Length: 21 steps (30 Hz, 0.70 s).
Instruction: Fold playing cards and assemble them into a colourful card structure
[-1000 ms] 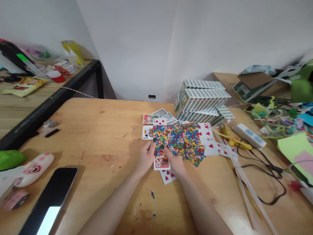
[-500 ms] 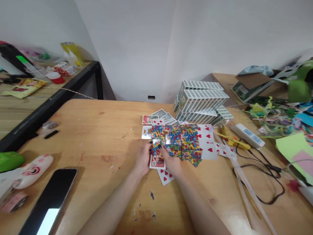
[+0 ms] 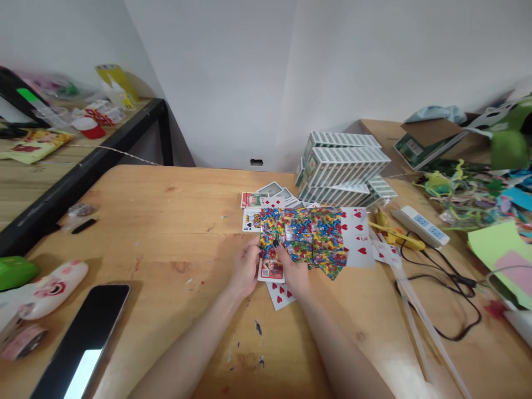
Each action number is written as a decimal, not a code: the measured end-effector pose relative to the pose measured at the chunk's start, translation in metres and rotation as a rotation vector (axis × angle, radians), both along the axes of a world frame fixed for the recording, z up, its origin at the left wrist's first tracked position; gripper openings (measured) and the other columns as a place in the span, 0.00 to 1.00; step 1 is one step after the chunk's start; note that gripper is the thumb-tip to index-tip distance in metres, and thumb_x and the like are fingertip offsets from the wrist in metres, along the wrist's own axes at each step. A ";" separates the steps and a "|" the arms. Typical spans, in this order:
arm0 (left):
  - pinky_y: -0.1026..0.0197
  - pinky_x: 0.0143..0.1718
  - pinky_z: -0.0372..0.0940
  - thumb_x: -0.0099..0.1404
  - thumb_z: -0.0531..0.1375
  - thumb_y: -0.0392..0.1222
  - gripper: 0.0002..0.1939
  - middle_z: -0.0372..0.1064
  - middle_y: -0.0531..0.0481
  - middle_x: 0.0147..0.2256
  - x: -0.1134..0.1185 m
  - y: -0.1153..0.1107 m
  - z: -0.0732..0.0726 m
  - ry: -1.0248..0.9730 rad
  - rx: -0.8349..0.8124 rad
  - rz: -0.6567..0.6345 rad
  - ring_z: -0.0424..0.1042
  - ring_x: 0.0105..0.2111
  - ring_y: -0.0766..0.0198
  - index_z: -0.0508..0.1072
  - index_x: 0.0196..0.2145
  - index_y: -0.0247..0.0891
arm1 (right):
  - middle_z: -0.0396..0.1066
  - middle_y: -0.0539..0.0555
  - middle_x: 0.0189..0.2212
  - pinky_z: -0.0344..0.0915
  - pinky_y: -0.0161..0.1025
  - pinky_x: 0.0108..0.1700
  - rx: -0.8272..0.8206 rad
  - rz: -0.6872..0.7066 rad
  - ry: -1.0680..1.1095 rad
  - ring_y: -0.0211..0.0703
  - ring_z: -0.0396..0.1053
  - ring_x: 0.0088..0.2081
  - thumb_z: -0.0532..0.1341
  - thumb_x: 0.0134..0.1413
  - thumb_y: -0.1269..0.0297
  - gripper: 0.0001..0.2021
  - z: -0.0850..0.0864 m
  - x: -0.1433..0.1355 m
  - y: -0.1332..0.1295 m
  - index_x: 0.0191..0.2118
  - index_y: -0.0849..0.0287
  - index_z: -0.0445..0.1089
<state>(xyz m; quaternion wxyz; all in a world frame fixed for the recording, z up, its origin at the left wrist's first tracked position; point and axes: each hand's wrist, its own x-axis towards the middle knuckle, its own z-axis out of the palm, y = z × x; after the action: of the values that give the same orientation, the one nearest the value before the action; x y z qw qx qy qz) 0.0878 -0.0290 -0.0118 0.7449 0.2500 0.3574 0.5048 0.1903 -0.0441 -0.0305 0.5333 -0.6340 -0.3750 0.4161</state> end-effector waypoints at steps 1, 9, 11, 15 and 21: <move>0.65 0.29 0.63 0.50 0.52 0.33 0.18 0.72 0.52 0.30 0.000 0.000 0.001 -0.018 0.001 -0.011 0.71 0.28 0.64 0.69 0.41 0.36 | 0.72 0.54 0.40 0.55 0.43 0.52 -0.014 0.002 0.015 0.48 0.65 0.47 0.60 0.41 0.57 0.18 -0.001 0.000 0.000 0.40 0.60 0.70; 0.63 0.32 0.65 0.50 0.52 0.30 0.23 0.73 0.50 0.34 -0.001 -0.004 0.002 -0.088 0.013 -0.058 0.72 0.31 0.62 0.67 0.45 0.37 | 0.70 0.53 0.42 0.56 0.44 0.52 0.052 -0.026 0.065 0.48 0.65 0.46 0.61 0.42 0.58 0.22 -0.006 0.001 0.003 0.46 0.60 0.66; 0.63 0.32 0.65 0.51 0.54 0.31 0.20 0.73 0.50 0.33 0.000 -0.004 0.000 -0.074 -0.005 -0.009 0.72 0.31 0.62 0.69 0.43 0.36 | 0.70 0.53 0.42 0.56 0.45 0.52 0.032 -0.041 0.059 0.48 0.64 0.47 0.61 0.41 0.57 0.23 -0.006 0.001 0.004 0.45 0.60 0.67; 0.63 0.31 0.64 0.51 0.59 0.39 0.13 0.74 0.50 0.29 0.002 -0.001 -0.005 -0.035 -0.107 0.137 0.72 0.29 0.62 0.71 0.36 0.33 | 0.71 0.54 0.41 0.55 0.45 0.53 -0.016 0.033 0.008 0.49 0.64 0.47 0.60 0.41 0.55 0.21 -0.001 0.001 0.003 0.42 0.60 0.69; 0.65 0.27 0.64 0.49 0.61 0.42 0.09 0.72 0.52 0.22 0.001 0.003 -0.008 0.023 -0.178 0.179 0.72 0.25 0.63 0.71 0.28 0.34 | 0.71 0.53 0.40 0.50 0.47 0.56 0.014 0.102 -0.111 0.49 0.61 0.50 0.59 0.43 0.55 0.19 0.002 -0.001 0.001 0.41 0.57 0.70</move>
<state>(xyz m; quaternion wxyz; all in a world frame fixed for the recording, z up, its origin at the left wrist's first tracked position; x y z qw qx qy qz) 0.0884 -0.0257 -0.0202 0.7120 0.1560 0.4300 0.5327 0.1893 -0.0434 -0.0283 0.4941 -0.6324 -0.4387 0.4043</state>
